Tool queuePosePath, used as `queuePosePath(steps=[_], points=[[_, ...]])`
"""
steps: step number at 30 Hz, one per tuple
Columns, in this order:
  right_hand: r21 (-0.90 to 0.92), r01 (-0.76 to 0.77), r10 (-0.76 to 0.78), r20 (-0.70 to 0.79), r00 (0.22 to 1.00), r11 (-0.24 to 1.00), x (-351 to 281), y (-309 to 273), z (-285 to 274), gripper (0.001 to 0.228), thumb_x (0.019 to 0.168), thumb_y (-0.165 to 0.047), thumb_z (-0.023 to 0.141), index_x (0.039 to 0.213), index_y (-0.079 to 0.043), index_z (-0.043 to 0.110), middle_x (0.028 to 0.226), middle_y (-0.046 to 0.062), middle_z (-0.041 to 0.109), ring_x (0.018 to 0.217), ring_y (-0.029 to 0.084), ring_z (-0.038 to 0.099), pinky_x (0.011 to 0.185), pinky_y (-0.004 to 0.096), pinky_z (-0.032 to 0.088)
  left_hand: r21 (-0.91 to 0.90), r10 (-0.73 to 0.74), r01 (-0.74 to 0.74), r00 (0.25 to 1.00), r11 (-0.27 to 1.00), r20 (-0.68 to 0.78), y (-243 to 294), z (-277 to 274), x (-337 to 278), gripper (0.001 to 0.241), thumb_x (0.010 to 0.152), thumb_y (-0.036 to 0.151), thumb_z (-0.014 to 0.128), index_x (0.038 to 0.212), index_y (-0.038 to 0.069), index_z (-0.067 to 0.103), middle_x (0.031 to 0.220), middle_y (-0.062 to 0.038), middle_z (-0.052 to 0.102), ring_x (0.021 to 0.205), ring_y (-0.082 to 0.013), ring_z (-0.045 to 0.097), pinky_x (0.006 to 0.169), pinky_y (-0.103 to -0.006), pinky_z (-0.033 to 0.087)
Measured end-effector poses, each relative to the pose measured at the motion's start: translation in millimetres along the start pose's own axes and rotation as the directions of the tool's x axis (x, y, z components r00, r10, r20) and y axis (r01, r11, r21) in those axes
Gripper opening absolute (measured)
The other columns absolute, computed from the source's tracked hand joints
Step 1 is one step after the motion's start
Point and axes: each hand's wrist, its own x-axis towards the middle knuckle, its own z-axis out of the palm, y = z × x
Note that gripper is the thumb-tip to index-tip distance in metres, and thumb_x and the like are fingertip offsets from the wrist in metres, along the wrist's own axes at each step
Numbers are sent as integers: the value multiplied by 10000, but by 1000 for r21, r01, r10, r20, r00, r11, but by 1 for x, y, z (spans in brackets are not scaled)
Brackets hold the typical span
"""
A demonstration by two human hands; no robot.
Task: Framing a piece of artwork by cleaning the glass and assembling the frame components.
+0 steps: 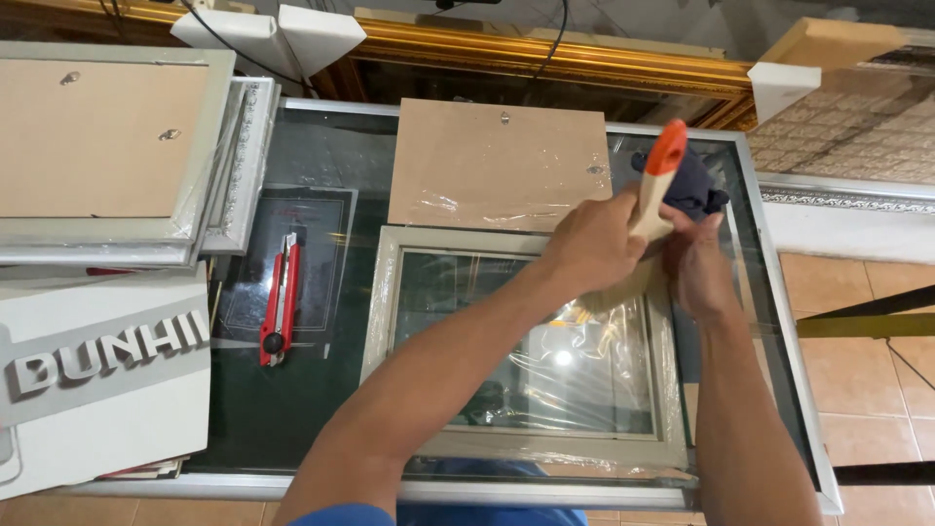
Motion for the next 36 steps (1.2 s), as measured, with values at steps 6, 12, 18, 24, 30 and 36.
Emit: queuePosePath(steps=[6,12,18,24,30,36], points=[[-396,133,-143,6,990,908,5,20,3,778,1101,-601,81,1510,-183,594,1111,97,733,1109,233,654,1058,414,468,-232,-233,196,961,953,-148,0,6,-25,396,749,318,665,1041,52,644,881,-192,741,912,-430,748,720,-556,572],[-403,207,-225,3,974,892,1,22,9,721,1150,-518,169,1420,-55,650,1051,136,748,1067,262,668,1039,424,453,-248,-312,237,891,939,-329,-10,-52,-96,406,760,219,620,1060,-49,671,902,-277,747,911,-467,748,693,-546,556],[-403,184,-208,-16,978,897,-3,17,14,675,1162,-486,196,1387,-74,682,1055,113,744,1004,246,671,977,418,486,-4,-218,256,816,967,-535,-13,-128,-159,363,824,101,622,1113,-116,649,921,-411,700,896,-620,672,665,-632,478],[-369,223,-250,-25,968,902,-8,9,21,685,1174,-474,219,1351,-2,683,1021,156,735,1002,274,675,997,434,487,-249,-398,310,703,918,-589,-65,-156,-176,341,799,125,701,1136,171,715,895,-142,759,771,-262,750,664,-367,586],[-367,206,-219,6,976,907,-13,-1,23,722,1161,-467,140,1391,-15,653,1054,143,744,1051,235,678,1054,397,453,-689,-413,145,878,710,-240,-50,-43,-123,405,733,77,759,1135,68,710,1067,-217,711,887,-291,701,661,-376,622],[-411,177,-199,-10,980,894,-12,-2,25,716,1160,-442,118,1376,-64,687,1033,114,751,1034,212,678,1009,374,481,-461,-305,237,949,855,-79,-29,51,-68,268,736,290,689,1003,302,672,1057,16,749,1034,-212,732,842,-341,602]])
